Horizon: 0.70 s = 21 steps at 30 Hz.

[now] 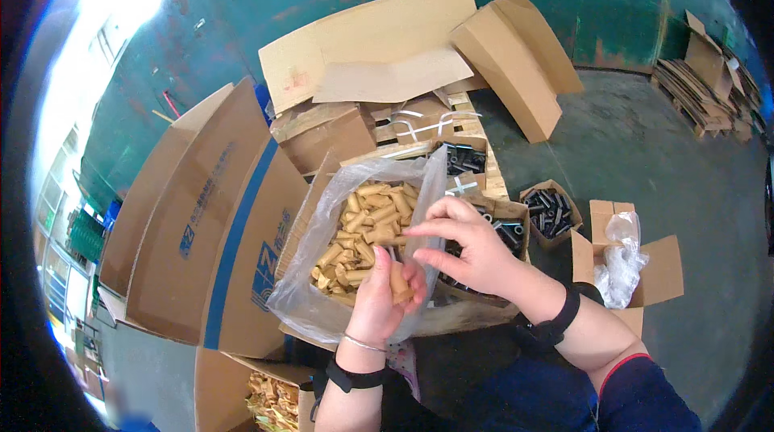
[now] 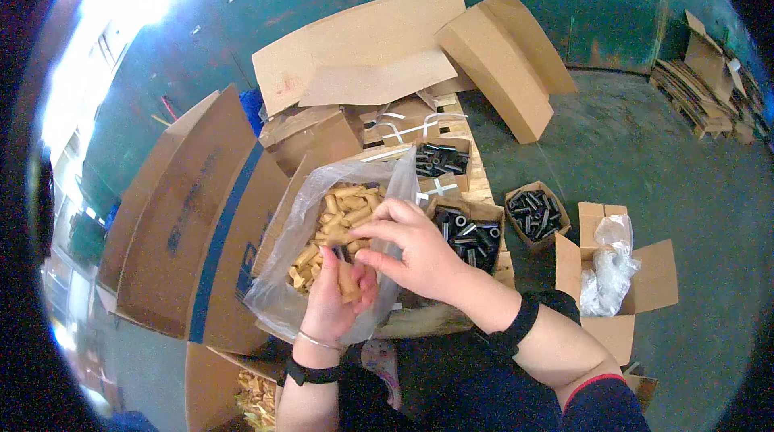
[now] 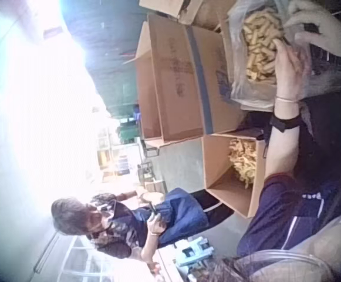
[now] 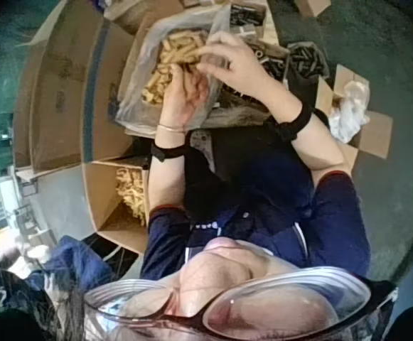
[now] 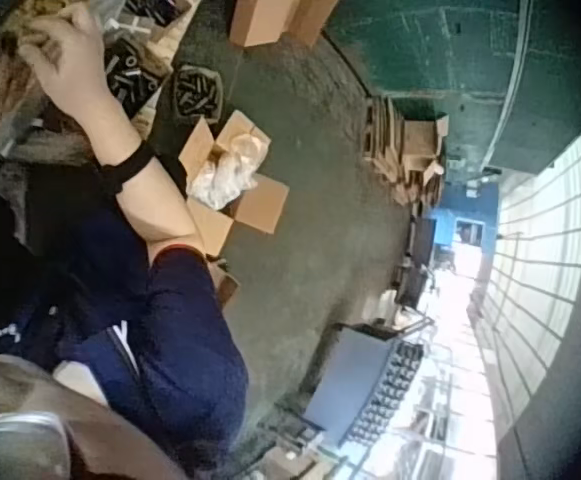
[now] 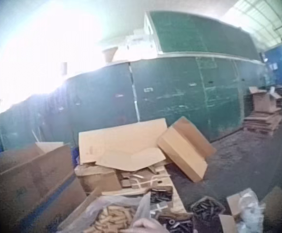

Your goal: The person unwraps small black cylinders from brown paper by hand, placing the cylinders into a small cardboard box and the discarded wrappers into a larger one. They occasionally move plastic packaging aside to reach more wrapped items in the bin.

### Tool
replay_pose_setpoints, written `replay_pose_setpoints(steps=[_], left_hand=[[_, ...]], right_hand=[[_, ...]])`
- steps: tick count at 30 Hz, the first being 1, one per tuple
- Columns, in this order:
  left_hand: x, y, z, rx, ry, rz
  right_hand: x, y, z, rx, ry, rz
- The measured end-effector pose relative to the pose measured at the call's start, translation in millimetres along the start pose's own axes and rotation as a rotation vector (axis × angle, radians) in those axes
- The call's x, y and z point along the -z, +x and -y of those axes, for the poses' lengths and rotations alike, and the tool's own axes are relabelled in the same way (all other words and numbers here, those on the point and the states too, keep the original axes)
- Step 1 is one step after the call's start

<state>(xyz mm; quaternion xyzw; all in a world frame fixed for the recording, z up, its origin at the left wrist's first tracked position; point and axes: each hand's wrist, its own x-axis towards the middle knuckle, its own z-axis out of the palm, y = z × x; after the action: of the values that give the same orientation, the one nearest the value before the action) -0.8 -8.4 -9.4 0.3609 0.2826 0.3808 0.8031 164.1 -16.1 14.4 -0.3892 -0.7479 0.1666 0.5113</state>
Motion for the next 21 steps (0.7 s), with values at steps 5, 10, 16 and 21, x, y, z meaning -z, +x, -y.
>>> replay_pose_setpoints(steps=[5, 10, 16, 21], left_hand=[[-12, -3, 2, 0.197, 0.075, 0.028], [-8, -2, 1, 0.240, 0.005, 0.150], [-17, -6, 0, 0.008, 0.426, -0.221], [-13, -3, 3, -0.204, 0.585, -0.282]], right_hand=[[5, 2, -5, -0.007, 0.083, 0.238], [5, -5, -9, 0.029, 0.139, 0.228], [14, -5, -24, -0.164, 0.229, 0.067], [11, -8, -31, -0.257, 0.284, 0.025]])
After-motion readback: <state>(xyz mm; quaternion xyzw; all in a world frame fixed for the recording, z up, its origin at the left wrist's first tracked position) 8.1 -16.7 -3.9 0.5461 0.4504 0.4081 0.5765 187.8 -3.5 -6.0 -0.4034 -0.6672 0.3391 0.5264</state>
